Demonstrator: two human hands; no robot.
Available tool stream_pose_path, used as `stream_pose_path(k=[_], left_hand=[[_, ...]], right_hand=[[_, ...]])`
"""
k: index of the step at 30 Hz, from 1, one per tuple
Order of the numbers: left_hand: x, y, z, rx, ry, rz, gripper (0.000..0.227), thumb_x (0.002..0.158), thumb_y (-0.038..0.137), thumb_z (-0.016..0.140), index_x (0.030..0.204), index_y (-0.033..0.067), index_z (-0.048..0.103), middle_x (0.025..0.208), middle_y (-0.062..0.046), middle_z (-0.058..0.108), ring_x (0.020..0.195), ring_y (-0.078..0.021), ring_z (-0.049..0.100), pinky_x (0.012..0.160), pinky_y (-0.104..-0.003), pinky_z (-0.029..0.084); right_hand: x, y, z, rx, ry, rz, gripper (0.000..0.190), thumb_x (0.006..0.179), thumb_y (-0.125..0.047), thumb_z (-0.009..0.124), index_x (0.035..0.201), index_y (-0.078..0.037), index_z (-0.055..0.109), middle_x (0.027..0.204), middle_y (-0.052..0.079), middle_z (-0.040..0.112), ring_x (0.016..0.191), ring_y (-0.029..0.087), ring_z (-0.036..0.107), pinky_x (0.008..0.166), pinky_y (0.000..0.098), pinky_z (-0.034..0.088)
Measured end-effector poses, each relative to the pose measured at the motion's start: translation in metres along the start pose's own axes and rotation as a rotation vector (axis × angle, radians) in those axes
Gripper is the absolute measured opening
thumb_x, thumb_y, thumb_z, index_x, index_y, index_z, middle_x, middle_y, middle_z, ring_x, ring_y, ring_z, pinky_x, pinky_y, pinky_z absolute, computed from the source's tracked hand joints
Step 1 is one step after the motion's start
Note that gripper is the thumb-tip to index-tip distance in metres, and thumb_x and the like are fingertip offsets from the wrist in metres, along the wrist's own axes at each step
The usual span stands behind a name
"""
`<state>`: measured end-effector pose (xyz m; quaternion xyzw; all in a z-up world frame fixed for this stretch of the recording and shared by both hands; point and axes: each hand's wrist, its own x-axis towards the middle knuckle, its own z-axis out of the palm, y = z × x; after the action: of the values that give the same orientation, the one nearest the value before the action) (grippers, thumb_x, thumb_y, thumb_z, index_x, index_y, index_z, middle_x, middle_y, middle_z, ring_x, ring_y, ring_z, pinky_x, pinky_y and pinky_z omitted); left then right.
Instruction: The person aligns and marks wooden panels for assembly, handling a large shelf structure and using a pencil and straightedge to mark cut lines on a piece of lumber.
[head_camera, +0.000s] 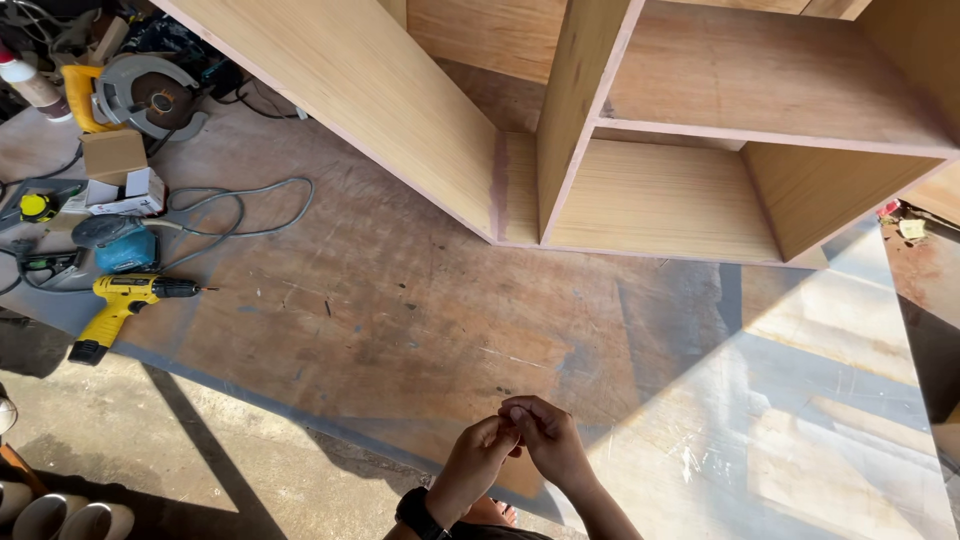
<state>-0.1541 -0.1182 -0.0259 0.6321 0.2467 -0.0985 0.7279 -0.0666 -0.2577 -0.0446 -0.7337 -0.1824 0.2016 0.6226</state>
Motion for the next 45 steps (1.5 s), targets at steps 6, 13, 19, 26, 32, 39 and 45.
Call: stream_pose_path(k=[6, 13, 19, 26, 32, 39, 45], left_hand=[[-0.010, 0.001, 0.007, 0.187, -0.038, 0.117, 0.020, 0.102, 0.019, 0.061, 0.084, 0.0127, 0.068, 0.083, 0.002, 0.072, 0.084, -0.0090, 0.066, 0.079, -0.028, 0.051], [-0.037, -0.009, -0.008, 0.415, -0.222, 0.004, 0.013, 0.104, 0.025, 0.072, 0.105, 0.0159, 0.082, 0.097, 0.005, 0.085, 0.092, -0.0054, 0.082, 0.084, -0.021, 0.062], [-0.041, -0.021, -0.008, 0.621, -0.203, -0.060, 0.014, 0.102, 0.034, 0.070, 0.105, 0.0265, 0.082, 0.098, 0.014, 0.085, 0.096, 0.0024, 0.079, 0.087, -0.017, 0.058], [-0.014, -0.028, 0.011, 0.505, -0.176, 0.260, 0.017, 0.102, 0.030, 0.074, 0.108, 0.0157, 0.081, 0.103, 0.006, 0.086, 0.094, -0.0076, 0.081, 0.084, -0.025, 0.063], [0.012, 0.025, -0.004, 0.587, -0.186, 0.410, 0.029, 0.102, 0.030, 0.069, 0.125, 0.0143, 0.075, 0.124, -0.001, 0.083, 0.107, -0.0154, 0.082, 0.093, -0.034, 0.066], [0.075, 0.129, -0.023, 0.659, -0.096, 0.685, 0.033, 0.104, 0.030, 0.067, 0.132, 0.0137, 0.072, 0.130, -0.003, 0.076, 0.110, -0.0222, 0.080, 0.091, -0.034, 0.066], [0.128, 0.222, -0.023, 0.624, -0.099, 0.843, 0.040, 0.106, 0.030, 0.064, 0.140, 0.0092, 0.067, 0.139, -0.008, 0.072, 0.122, -0.0255, 0.075, 0.093, -0.037, 0.065]], right_hand=[[-0.013, -0.020, -0.005, -0.026, -0.002, -0.026, 0.024, 0.104, -0.012, 0.061, 0.103, -0.009, 0.084, 0.090, 0.003, 0.084, 0.075, 0.013, 0.074, 0.068, 0.0269, 0.060], [-0.030, -0.026, -0.019, -0.095, -0.056, -0.061, 0.021, 0.103, -0.013, 0.065, 0.107, -0.010, 0.085, 0.093, 0.002, 0.088, 0.089, 0.012, 0.084, 0.081, 0.0261, 0.067], [-0.034, -0.009, -0.031, -0.140, -0.052, -0.034, 0.023, 0.101, -0.012, 0.064, 0.107, -0.010, 0.087, 0.097, 0.000, 0.089, 0.088, 0.010, 0.085, 0.080, 0.0244, 0.067], [-0.023, -0.001, -0.044, 0.010, 0.109, -0.013, 0.024, 0.104, -0.020, 0.066, 0.111, -0.005, 0.084, 0.097, 0.009, 0.091, 0.091, 0.015, 0.084, 0.086, 0.0285, 0.066], [0.004, -0.014, -0.069, 0.015, 0.231, -0.049, 0.029, 0.106, -0.026, 0.065, 0.117, -0.005, 0.082, 0.103, 0.012, 0.090, 0.094, 0.020, 0.085, 0.083, 0.0309, 0.064], [0.076, -0.054, -0.102, -0.014, 0.401, -0.107, 0.029, 0.108, -0.026, 0.064, 0.117, -0.005, 0.081, 0.104, 0.010, 0.088, 0.093, 0.019, 0.084, 0.084, 0.0324, 0.063], [0.140, -0.095, -0.129, -0.087, 0.545, -0.211, 0.029, 0.109, -0.027, 0.063, 0.119, -0.005, 0.079, 0.108, 0.009, 0.086, 0.092, 0.018, 0.083, 0.081, 0.0299, 0.062]])
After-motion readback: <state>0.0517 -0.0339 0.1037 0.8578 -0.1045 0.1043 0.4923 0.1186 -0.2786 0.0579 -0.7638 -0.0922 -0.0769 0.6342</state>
